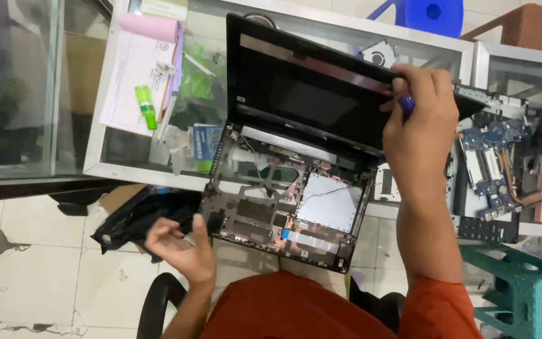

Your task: The person uses a screwdriver to remove screws from the hinge area of a disassembled laptop. They carefully detach small metal brackets and set them aside while working on the internal components.

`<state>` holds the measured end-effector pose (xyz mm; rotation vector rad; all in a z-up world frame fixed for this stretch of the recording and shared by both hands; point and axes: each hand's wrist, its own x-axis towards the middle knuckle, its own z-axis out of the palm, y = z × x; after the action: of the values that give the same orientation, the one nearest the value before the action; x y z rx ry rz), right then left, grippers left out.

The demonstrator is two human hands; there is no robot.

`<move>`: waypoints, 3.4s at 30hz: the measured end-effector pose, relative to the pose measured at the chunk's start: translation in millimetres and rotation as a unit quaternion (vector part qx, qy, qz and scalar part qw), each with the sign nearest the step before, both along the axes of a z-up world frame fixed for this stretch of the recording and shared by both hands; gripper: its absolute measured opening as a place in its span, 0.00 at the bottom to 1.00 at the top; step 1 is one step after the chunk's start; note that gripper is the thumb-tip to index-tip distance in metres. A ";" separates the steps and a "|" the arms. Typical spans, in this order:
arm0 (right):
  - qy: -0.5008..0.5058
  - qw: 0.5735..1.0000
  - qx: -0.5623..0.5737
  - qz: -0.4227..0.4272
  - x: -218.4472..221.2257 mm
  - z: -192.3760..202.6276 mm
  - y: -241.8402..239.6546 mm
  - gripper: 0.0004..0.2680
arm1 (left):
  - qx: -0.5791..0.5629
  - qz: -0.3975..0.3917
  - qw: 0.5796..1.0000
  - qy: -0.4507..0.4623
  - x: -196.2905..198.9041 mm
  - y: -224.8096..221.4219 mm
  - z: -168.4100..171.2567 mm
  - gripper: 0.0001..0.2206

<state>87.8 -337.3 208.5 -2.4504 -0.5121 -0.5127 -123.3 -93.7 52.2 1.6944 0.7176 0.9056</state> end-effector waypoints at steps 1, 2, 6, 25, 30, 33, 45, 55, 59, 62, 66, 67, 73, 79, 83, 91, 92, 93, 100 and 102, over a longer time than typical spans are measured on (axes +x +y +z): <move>0.002 1.000 -0.001 0.003 0.7 1.0 1.2 0.09 | -0.001 0.003 1.000 0.002 -12.0 -7.4 -7.3 0.18; -0.006 1.000 -0.002 0.010 0.4 2.7 2.7 0.09 | -0.151 -0.037 0.986 0.057 -25.2 -14.8 -13.8 0.19; -0.060 0.997 0.015 0.049 4.9 6.9 9.8 0.10 | -0.300 -0.077 0.950 0.043 -29.7 -25.4 -16.2 0.21; -0.048 0.996 -0.067 0.040 -122.0 -7.2 -6.1 0.10 | -0.438 -0.068 0.878 0.179 -20.0 -43.0 7.5 0.28; -0.006 0.996 -0.050 0.067 -140.6 -13.4 -11.5 0.10 | -0.468 -0.046 0.871 0.143 -20.6 -41.6 1.7 0.25; -0.027 0.996 -0.049 0.068 -136.7 -10.5 -11.3 0.09 | -0.445 -0.048 0.881 0.155 -19.9 -42.7 2.4 0.28; 0.167 0.975 0.051 0.138 -100.2 25.7 -30.4 0.21 | -0.400 -0.071 0.895 0.185 -14.6 -42.9 7.1 0.20; 0.230 0.972 -0.030 0.041 -69.8 61.3 -61.6 0.09 | -0.408 -0.081 0.898 0.146 -18.4 -45.4 -1.8 0.25; 0.226 0.973 -0.038 0.018 -55.4 62.2 -62.0 0.08 | -0.392 -0.089 0.906 0.134 -17.3 -45.2 1.9 0.22; 0.232 0.972 -0.034 0.023 -50.5 68.3 -60.2 0.07 | -0.380 -0.087 0.910 0.143 -19.4 -43.6 -2.9 0.24; 0.244 0.969 -0.028 0.023 -42.4 66.4 -65.1 0.07 | -0.362 -0.089 0.912 0.170 -17.8 -47.6 11.6 0.26; 0.244 0.969 -0.027 0.022 -39.0 65.4 -66.0 0.07 | -0.361 -0.089 0.912 0.170 -18.1 -47.8 10.2 0.26; 0.239 0.971 -0.010 0.022 -12.4 54.8 -74.6 0.08 | -0.364 -0.088 0.919 0.120 -20.7 -50.2 -3.7 0.24; 0.234 0.971 -0.015 0.035 10.7 47.3 -81.3 0.08 | -0.354 -0.095 0.923 0.116 -22.7 -51.0 -8.5 0.24; 0.229 0.972 0.011 0.048 19.4 43.4 -82.7 0.07 | -0.347 -0.096 0.924 0.125 -22.2 -51.0 -3.1 0.25; 0.273 0.955 0.102 0.058 30.6 40.5 -78.9 0.08 | -0.336 -0.098 0.927 0.132 -22.4 -57.0 -0.6 0.26; 0.277 0.953 0.106 0.060 33.4 39.6 -77.6 0.07 | -0.343 -0.099 0.927 0.118 -21.7 -59.0 -0.9 0.26; 0.280 0.952 0.109 0.062 36.8 38.8 -75.7 0.07 | -0.351 -0.099 0.926 0.103 -20.7 -61.0 -1.3 0.27; 0.268 0.956 0.100 0.066 55.3 30.0 -74.6 0.07 | -0.346 -0.083 0.926 0.124 -15.9 -53.7 -5.8 0.26; 0.288 0.952 0.097 0.047 58.2 32.0 -72.7 0.07 | -0.358 -0.105 0.921 0.114 -14.6 -53.3 -3.5 0.26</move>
<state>146.0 -410.0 240.5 -2.2261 -0.3097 0.1904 -137.9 -147.0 48.7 1.1850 0.8693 0.2333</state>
